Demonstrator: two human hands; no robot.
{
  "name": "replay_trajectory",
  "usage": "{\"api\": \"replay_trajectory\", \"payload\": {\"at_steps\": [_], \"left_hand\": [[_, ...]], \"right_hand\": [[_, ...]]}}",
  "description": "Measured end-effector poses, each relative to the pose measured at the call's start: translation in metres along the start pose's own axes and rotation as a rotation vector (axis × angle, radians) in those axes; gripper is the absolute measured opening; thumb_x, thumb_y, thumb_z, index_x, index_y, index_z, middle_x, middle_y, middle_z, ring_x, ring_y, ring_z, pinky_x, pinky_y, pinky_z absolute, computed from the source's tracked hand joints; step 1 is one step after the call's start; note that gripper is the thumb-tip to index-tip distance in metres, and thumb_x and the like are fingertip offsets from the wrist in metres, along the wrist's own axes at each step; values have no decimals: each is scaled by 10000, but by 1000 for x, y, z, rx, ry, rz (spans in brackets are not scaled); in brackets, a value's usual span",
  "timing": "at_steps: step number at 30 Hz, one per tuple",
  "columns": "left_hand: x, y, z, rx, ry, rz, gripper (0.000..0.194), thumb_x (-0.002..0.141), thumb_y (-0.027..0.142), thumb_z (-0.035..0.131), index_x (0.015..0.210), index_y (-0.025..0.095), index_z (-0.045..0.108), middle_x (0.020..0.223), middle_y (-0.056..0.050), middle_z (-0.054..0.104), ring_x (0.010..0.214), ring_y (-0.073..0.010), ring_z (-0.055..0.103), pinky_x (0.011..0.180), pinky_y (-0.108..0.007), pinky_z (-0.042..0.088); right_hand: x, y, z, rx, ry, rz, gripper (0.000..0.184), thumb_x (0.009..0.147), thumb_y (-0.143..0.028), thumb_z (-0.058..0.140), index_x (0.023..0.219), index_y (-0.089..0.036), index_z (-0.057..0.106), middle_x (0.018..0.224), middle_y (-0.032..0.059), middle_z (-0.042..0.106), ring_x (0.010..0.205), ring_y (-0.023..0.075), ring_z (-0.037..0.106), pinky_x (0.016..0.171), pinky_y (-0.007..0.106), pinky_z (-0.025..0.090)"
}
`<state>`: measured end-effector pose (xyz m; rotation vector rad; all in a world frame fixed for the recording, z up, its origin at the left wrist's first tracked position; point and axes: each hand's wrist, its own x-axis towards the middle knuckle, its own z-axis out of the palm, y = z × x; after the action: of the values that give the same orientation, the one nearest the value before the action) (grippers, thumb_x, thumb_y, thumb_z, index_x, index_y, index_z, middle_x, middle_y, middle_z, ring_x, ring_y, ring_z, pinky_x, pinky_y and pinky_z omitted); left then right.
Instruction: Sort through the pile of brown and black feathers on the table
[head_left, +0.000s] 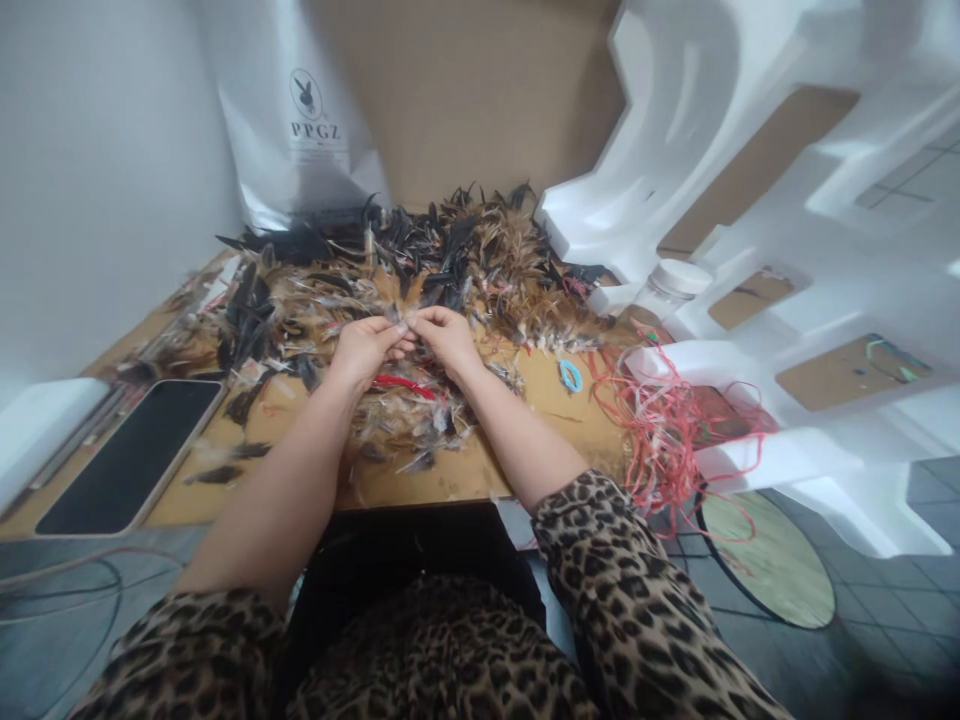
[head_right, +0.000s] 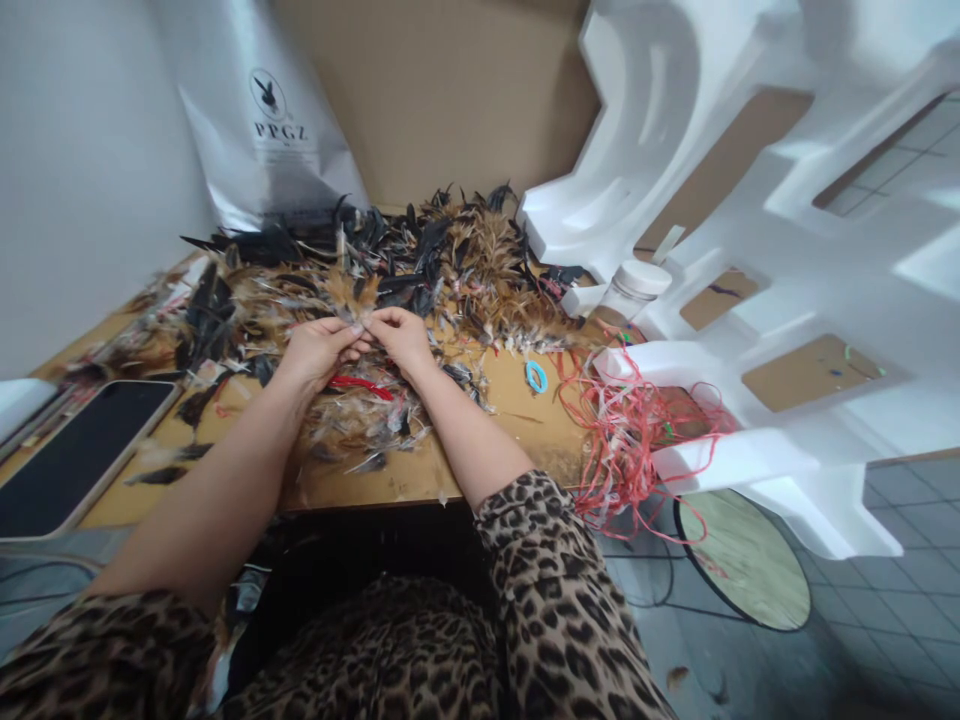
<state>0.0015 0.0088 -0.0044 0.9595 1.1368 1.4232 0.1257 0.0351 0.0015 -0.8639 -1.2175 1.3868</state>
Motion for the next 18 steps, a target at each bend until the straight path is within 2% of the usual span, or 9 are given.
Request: {"api": "replay_trajectory", "payload": {"at_steps": [5,13,18], "left_hand": [[-2,1,3,-25,36,-15,108,650,159,718,678,83,647,681,-82,685,499,-72,598,446,-140,425],[-2,1,1,-133,6,-40,65,671,133,681,644,98,633,627,-49,658,479,-44,558,444,-119,409],[-2,3,0,-81,3,7,77,650,148,690,620,98,639,582,-41,640,454,-46,541,426,-126,390]], "right_hand": [[-1,-2,1,-33,13,-20,110,646,-223,661,692,-134,618,606,-25,619,584,72,538,628,217,439],[-3,-1,4,-47,38,-54,129,644,-236,664,702,-139,601,612,-42,593,568,55,507,622,204,422],[-3,0,3,40,-56,-51,192,627,-283,694,715,-152,584,634,-41,606,590,66,544,645,216,440]]}}
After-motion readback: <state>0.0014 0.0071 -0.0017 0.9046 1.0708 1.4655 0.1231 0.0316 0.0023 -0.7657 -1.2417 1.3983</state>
